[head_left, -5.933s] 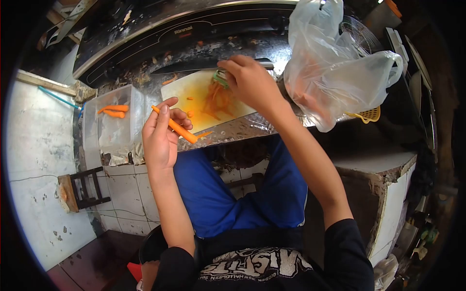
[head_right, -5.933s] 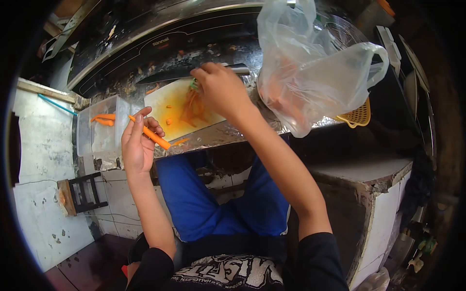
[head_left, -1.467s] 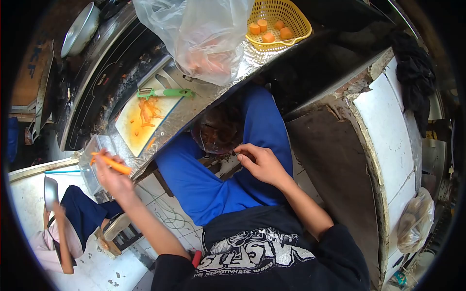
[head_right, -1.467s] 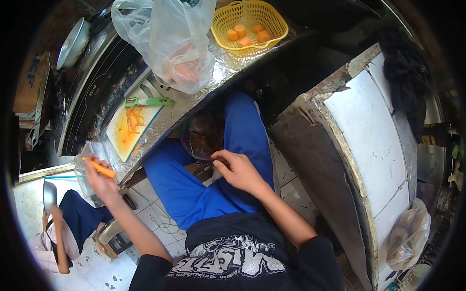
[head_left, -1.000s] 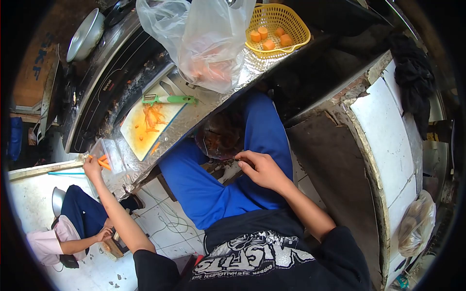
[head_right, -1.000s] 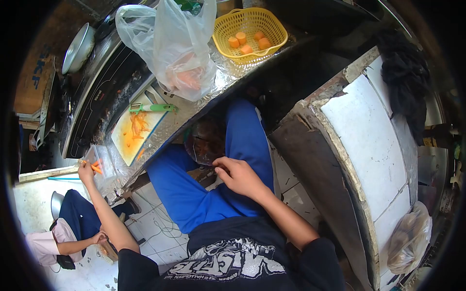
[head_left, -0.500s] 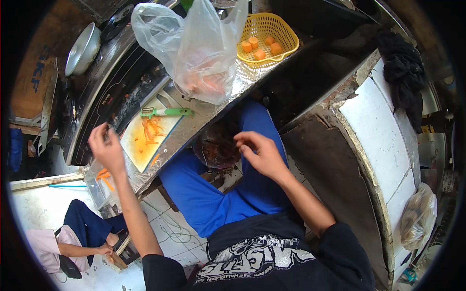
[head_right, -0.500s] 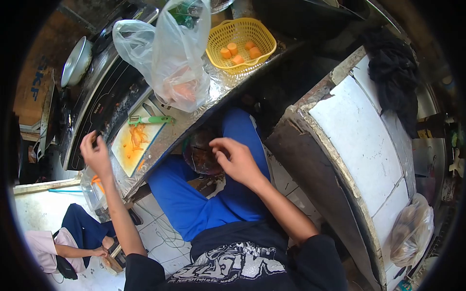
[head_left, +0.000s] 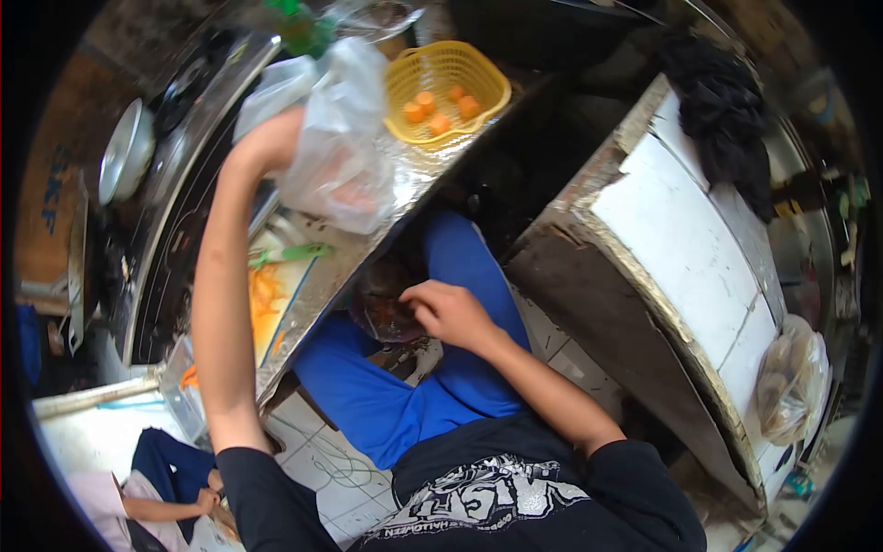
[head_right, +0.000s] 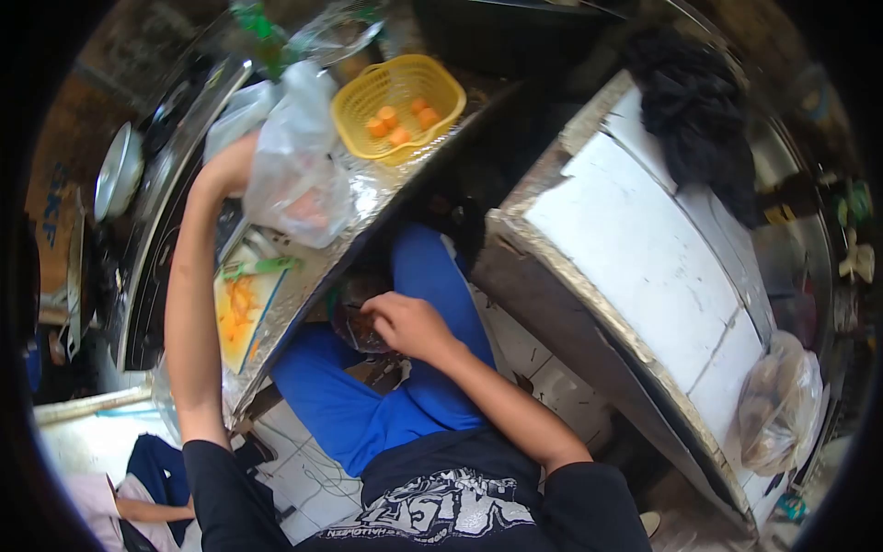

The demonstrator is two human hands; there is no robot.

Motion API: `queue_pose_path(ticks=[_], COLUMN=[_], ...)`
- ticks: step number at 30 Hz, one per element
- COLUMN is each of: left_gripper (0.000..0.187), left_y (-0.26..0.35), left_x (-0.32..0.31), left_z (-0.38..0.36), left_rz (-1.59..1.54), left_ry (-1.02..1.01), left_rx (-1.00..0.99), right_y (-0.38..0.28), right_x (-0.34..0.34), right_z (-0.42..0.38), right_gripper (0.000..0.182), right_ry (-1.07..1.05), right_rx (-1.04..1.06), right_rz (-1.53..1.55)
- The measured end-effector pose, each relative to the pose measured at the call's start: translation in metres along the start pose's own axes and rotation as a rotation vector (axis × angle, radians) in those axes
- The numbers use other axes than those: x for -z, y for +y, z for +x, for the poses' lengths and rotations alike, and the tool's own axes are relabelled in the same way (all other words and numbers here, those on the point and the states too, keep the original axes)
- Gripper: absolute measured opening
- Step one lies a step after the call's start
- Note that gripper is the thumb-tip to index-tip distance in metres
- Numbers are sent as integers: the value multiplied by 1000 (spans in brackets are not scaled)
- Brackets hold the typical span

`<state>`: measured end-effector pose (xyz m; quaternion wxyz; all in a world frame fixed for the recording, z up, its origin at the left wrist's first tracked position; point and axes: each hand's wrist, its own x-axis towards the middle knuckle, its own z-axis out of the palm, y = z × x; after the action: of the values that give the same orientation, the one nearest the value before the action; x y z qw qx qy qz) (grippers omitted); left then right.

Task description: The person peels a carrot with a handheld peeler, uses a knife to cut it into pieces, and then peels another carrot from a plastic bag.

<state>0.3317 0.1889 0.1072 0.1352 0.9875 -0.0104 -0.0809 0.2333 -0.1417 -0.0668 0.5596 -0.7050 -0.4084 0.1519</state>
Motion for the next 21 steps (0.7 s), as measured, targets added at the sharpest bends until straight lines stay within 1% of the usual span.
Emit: queue_pose_path(ticks=[1,3,4,5,7,8,10,11,13,14,17,18,20,21], left_gripper=[49,58,56,59,65,65,75,75,83,86,84,84,78,78], left_y=[17,30,29,26,23,27,35,34,33,33,34,29,20,16], left_x=[-7,-4,-12,-15,-22,-22,-23,-25,-31,-30,-22,-25,-29,-32], left_z=[-15,-18,-22,-23,-27,-28,-32,-34,-38,-41,-40,-43,-47,-48], left_rz=[-86,-300,-444,-440,-230,-232,-159,-157,-245,-247,-199,-200,5,5], left_ry=[92,1,56,-29,-150,-146,-241,-241,-283,-288,-343,-340,-107,-104], left_rx=[-155,79,68,153,111,114,174,181,259,251,272,273,160,158], right_y=[-1,14,14,15,19,19,18,17,16,16,16,16,16,16], right_x=[3,0,2,5,6,7,4,2,0,-1,-4,-4,-1,-1], right_z=[0,-1,2,4,6,5,5,5,4,4,3,3,4,4], right_gripper=[20,18,17,18,18,18,18,18,17,17,14,14,15,15], right_ry=[-60,3,6,-1,-22,-26,-70,-74,-107,-108,-67,-69,-68,-76], right_rx=[-37,-79,-74,-68,-78,-75,-77,-74,-85,-81,-68,-65,-60,-55], right_rz=[-16,-82,-55,-11,-9,-10,-75,-70,-163,-158,-149,-149,-155,-160])
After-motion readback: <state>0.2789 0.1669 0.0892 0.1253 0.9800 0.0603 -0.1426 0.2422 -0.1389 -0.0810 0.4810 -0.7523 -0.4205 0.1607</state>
